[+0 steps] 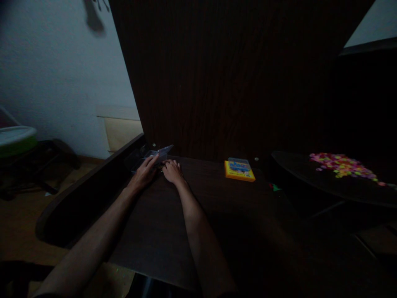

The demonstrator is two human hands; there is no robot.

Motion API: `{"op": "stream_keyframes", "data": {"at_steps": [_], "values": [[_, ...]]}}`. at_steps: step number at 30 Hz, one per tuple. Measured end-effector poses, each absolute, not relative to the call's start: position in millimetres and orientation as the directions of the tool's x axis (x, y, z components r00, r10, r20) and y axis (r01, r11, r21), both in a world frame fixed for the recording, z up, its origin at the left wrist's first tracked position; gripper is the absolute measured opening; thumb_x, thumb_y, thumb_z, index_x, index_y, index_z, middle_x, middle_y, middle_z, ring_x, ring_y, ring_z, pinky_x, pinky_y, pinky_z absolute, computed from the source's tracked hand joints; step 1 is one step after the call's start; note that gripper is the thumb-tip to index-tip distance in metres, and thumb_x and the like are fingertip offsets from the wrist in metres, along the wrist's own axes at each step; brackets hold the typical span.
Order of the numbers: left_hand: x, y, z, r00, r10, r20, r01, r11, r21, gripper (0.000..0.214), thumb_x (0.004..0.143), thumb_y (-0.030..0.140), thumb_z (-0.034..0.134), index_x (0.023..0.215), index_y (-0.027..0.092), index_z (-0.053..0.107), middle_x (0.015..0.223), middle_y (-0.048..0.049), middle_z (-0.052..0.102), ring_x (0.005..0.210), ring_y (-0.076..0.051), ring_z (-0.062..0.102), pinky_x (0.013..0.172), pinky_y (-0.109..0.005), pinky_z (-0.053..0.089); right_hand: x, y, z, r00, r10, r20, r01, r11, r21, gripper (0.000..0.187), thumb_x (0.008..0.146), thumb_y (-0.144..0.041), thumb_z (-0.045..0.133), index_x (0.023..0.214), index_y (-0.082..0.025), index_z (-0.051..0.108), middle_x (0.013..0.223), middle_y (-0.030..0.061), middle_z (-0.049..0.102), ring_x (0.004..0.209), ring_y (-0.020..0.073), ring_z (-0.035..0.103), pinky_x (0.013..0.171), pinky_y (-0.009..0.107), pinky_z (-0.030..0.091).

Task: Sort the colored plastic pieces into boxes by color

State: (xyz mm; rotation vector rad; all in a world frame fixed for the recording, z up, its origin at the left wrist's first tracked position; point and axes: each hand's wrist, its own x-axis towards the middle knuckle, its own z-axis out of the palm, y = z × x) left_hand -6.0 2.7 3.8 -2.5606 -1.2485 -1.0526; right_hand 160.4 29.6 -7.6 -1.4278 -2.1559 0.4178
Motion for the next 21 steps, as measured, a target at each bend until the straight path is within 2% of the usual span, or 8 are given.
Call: {"op": "stream_keyframes", "data": {"at_steps": [6, 12, 18, 21], "values": [[-6.8, 3.7, 2.6, 0.417, 0.654, 0.631, 0.732, -0.654, 0.194, 0.066, 0.087, 0.01, 0.043, 0.149, 0.025, 0.024, 0.142, -0.0102, 0.042, 0.131, -0.022, 0.044, 0.108, -0.038, 0.042, 159.9, 28.5, -6.8, -0.304, 0.919, 0.252, 0.762, 0.393, -0.514, 0.043, 0.091, -0.022, 0.038, 0.132, -0.022, 0.049, 0.136, 0.0073, 0.051, 0.122, 0.0237, 0.041, 0.102, 0.044, 0.031], [-7.3, 1.2, 4.8, 0.38, 0.679, 0.628, 0.746, -0.626, 0.226, 0.071, 0.086, 0.01, 0.046, 0.15, 0.028, 0.02, 0.142, -0.0088, 0.042, 0.131, -0.022, 0.045, 0.109, -0.037, 0.041, 159.8, 26.1, -5.0, -0.288, 0.921, 0.264, 0.753, 0.388, -0.532, 0.036, 0.091, -0.023, 0.038, 0.123, -0.021, 0.054, 0.129, 0.0067, 0.056, 0.118, 0.0224, 0.043, 0.101, 0.041, 0.032], [-5.7, -1.2, 6.1, 0.375, 0.679, 0.631, 0.732, -0.634, 0.249, 0.07, 0.087, 0.012, 0.047, 0.149, 0.028, 0.021, 0.141, -0.0087, 0.042, 0.13, -0.022, 0.045, 0.108, -0.037, 0.041, 159.9, 25.6, -4.5, -0.296, 0.925, 0.24, 0.774, 0.379, -0.507, 0.047, 0.092, -0.025, 0.038, 0.138, -0.022, 0.042, 0.135, 0.0087, 0.051, 0.122, 0.0237, 0.04, 0.102, 0.043, 0.031], [-4.8, -2.1, 6.8, 0.384, 0.674, 0.631, 0.724, -0.644, 0.246, 0.07, 0.086, 0.011, 0.047, 0.149, 0.028, 0.022, 0.14, -0.0092, 0.043, 0.13, -0.022, 0.045, 0.108, -0.037, 0.041, 160.4, 26.2, -5.4, -0.301, 0.924, 0.236, 0.771, 0.382, -0.509, 0.043, 0.092, -0.024, 0.037, 0.134, -0.022, 0.047, 0.134, 0.0086, 0.052, 0.121, 0.0238, 0.04, 0.102, 0.043, 0.031]]}}
